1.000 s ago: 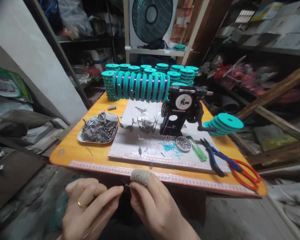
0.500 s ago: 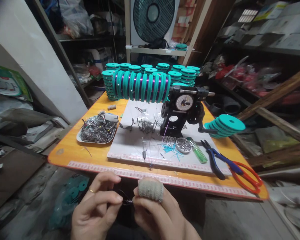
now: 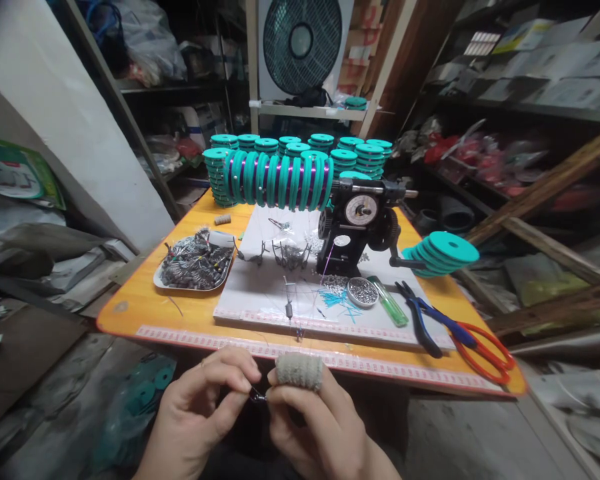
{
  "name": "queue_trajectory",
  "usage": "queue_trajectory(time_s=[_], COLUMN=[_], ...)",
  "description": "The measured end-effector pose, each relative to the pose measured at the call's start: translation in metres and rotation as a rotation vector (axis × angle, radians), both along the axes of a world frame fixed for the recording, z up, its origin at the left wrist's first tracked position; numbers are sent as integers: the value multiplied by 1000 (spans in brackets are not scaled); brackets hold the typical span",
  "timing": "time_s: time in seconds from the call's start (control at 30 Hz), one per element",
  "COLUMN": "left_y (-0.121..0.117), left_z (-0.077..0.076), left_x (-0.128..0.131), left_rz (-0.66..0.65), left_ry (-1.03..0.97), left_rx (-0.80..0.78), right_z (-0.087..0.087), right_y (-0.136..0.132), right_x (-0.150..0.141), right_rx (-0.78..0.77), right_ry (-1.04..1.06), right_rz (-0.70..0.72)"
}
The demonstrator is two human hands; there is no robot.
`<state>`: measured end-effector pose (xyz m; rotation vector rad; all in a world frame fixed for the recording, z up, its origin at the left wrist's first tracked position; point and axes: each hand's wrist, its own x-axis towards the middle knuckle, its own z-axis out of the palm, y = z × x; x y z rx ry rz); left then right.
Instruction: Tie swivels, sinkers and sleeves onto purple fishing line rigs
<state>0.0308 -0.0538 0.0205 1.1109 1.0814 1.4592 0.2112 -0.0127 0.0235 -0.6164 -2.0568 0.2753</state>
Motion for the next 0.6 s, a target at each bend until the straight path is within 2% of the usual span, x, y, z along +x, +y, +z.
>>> queue_trajectory(time_s=[0.1, 0.17, 0.33, 0.6], left_y=[1, 1, -3, -5], left_z=[-1, -2, -5, -7], left_x=[1, 1, -5, -31], left_rz=[-44, -46, -9, 28], left_ry=[-84, -94, -11, 332], left_rx=[-79, -67, 80, 398], right_z=[2, 5, 10, 11], right_y=[1, 0, -3, -6], right_x=[-3, -5, -9, -24], right_rx=[-48, -93, -116, -68], right_ry=[15, 26, -36, -91], right_rz=[33, 98, 200, 237])
